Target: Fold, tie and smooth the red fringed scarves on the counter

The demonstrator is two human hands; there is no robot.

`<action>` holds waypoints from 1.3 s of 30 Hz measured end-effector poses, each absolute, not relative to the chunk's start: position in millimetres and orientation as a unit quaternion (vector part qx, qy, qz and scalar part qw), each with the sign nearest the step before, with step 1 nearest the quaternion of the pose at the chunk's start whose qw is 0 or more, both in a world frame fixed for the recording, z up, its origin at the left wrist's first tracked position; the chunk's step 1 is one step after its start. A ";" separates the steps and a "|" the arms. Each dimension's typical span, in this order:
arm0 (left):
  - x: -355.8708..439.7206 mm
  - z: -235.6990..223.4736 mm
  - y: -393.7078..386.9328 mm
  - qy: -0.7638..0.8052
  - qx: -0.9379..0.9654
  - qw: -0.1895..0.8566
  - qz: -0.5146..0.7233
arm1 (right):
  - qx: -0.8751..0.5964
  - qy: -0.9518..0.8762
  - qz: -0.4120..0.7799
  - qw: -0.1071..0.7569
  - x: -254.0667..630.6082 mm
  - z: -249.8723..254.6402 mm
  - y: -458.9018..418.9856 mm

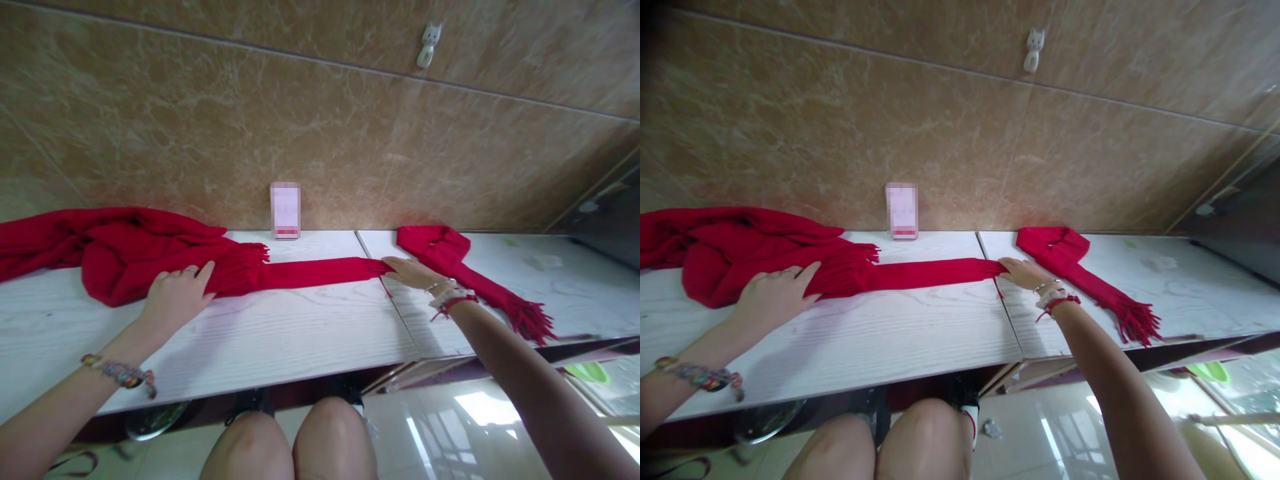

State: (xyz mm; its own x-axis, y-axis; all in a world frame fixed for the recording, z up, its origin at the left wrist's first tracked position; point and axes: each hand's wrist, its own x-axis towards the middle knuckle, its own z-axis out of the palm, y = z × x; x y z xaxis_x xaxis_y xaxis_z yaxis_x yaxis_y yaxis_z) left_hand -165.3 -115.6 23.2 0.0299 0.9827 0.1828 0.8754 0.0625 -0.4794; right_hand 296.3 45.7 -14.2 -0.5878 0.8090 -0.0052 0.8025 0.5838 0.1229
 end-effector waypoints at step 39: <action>-151.0 26.6 -103.4 -0.681 -0.679 0.236 0.140 | 0.455 0.883 0.117 -0.001 229.7 -7.5 39.2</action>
